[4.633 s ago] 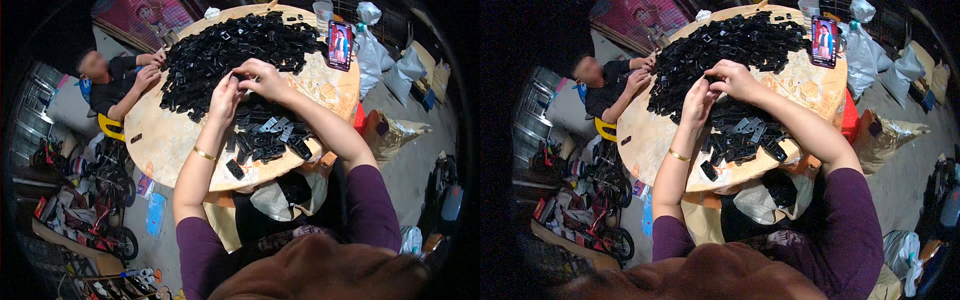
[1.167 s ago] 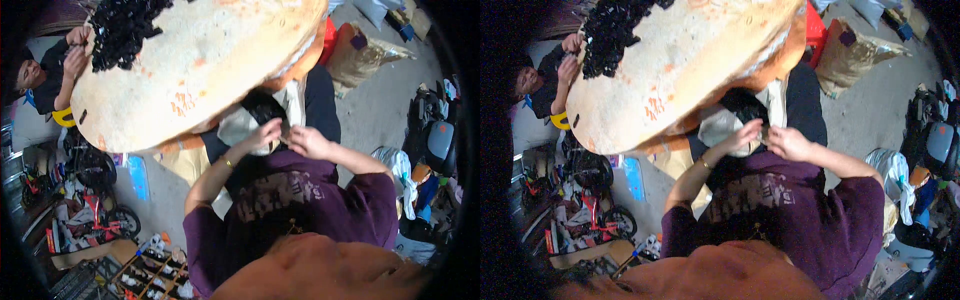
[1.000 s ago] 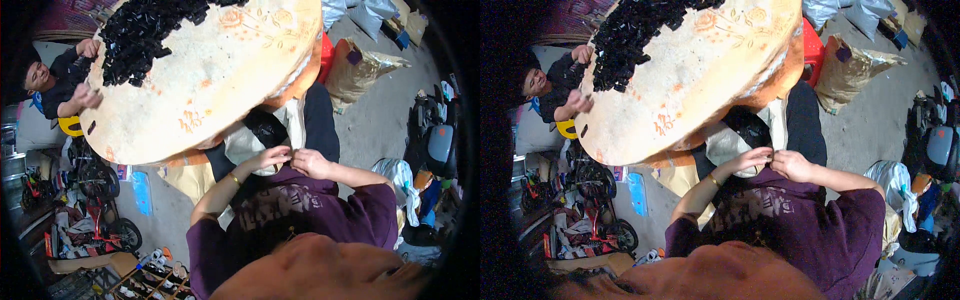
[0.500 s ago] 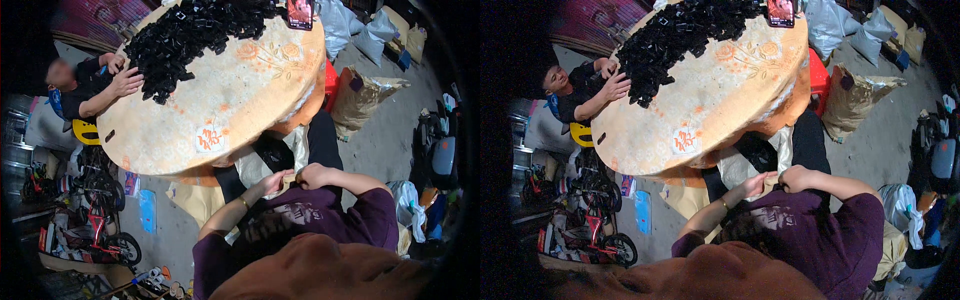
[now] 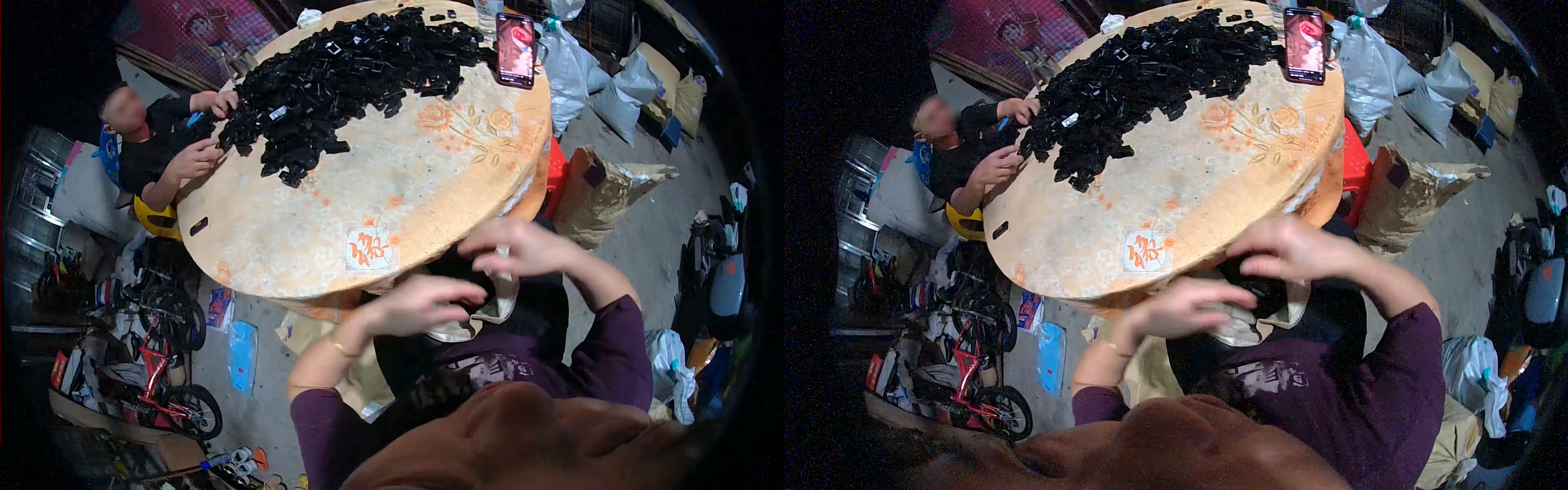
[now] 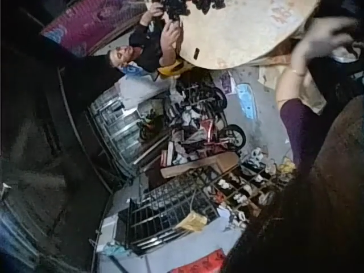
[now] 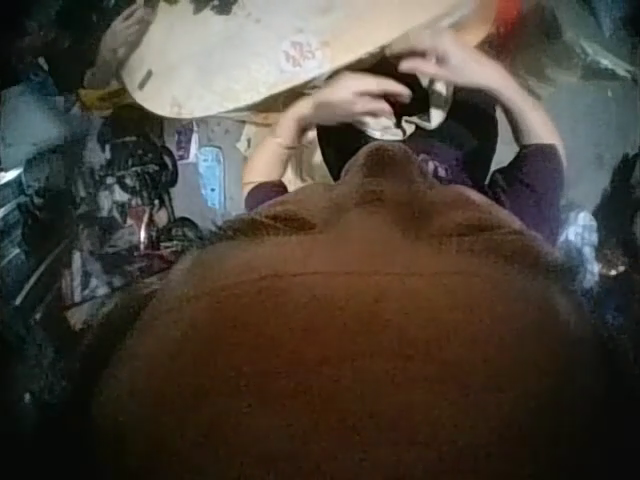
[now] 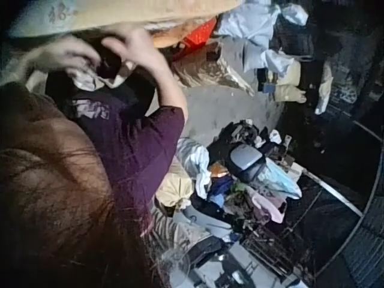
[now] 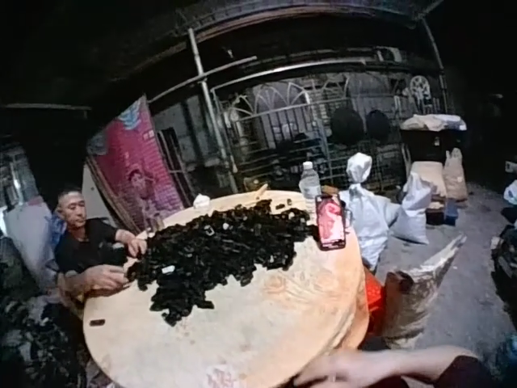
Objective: The person assembles plastic components by hand, taking pieces from a pile, fitting them together, and placing the assembled parts onto the table.
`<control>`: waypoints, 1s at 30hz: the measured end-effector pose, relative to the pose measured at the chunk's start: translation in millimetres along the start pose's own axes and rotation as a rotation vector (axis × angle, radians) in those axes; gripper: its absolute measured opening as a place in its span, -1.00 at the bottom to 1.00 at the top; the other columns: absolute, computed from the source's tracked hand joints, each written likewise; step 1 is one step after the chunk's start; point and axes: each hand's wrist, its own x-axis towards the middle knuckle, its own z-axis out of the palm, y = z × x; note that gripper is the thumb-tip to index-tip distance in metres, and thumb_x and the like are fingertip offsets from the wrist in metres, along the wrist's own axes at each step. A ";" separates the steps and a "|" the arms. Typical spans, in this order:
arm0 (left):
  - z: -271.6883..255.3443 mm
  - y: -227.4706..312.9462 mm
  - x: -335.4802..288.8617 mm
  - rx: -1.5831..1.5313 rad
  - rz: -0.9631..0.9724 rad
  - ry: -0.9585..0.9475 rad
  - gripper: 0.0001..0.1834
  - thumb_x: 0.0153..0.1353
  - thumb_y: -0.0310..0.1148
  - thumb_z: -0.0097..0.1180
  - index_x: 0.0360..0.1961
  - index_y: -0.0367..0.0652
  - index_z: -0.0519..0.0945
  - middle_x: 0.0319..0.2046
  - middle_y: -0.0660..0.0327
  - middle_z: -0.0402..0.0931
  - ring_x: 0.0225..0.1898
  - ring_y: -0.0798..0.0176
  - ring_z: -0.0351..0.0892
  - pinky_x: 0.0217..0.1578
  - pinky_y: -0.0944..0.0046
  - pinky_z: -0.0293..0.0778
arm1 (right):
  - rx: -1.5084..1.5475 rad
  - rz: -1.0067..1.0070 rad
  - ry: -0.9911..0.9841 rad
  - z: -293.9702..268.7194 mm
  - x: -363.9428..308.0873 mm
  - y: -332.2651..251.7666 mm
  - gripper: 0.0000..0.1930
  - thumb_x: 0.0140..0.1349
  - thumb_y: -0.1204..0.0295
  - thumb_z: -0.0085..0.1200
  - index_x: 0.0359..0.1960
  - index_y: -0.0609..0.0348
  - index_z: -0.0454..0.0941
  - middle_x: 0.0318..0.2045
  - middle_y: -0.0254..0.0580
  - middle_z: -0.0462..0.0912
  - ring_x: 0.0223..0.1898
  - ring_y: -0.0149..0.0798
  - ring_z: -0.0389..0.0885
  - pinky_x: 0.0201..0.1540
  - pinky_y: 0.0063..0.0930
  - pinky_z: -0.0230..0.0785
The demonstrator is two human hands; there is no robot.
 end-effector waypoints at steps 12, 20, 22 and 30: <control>-230.4 -109.5 -24.8 1.016 -0.584 1.284 -0.28 0.03 0.11 -0.04 0.12 -0.14 0.20 0.13 -0.13 0.05 0.19 -0.20 -0.07 0.12 -0.14 -0.09 | -0.490 0.212 0.682 -120.3 173.6 183.6 -0.46 0.03 0.13 0.03 0.00 0.19 0.34 -0.03 0.05 0.38 0.02 -0.03 0.32 0.07 -0.31 0.17; -241.8 -118.7 -7.0 0.857 -0.621 1.269 -0.26 -0.05 0.19 -0.01 0.14 0.07 0.22 0.13 -0.11 0.08 0.15 -0.19 0.02 0.08 -0.12 0.02 | -0.580 0.769 0.667 -138.0 229.8 205.5 -0.24 -0.06 -0.27 -0.16 0.14 -0.13 0.19 0.18 0.00 0.10 0.22 0.04 -0.03 0.11 0.28 -0.19; -244.6 -121.0 -12.6 0.910 -0.554 1.307 -0.30 -0.06 0.17 0.02 0.09 0.06 0.29 0.06 -0.10 0.17 0.07 -0.17 0.14 0.04 -0.04 0.11 | -0.549 0.772 0.646 -126.2 249.5 202.0 -0.21 -0.14 -0.36 -0.19 0.11 -0.21 0.25 0.16 -0.01 0.11 0.19 0.06 0.05 0.12 0.24 -0.17; -227.2 -108.8 18.4 0.859 -0.415 1.180 -0.43 -0.03 0.09 0.04 -0.03 0.02 0.41 -0.13 -0.01 0.37 -0.08 -0.10 0.29 -0.07 0.03 0.24 | -0.362 0.487 0.691 -84.6 277.1 198.8 -0.29 -0.15 -0.30 -0.10 -0.03 -0.15 0.43 -0.01 0.04 0.36 0.03 0.04 0.32 0.05 -0.22 0.20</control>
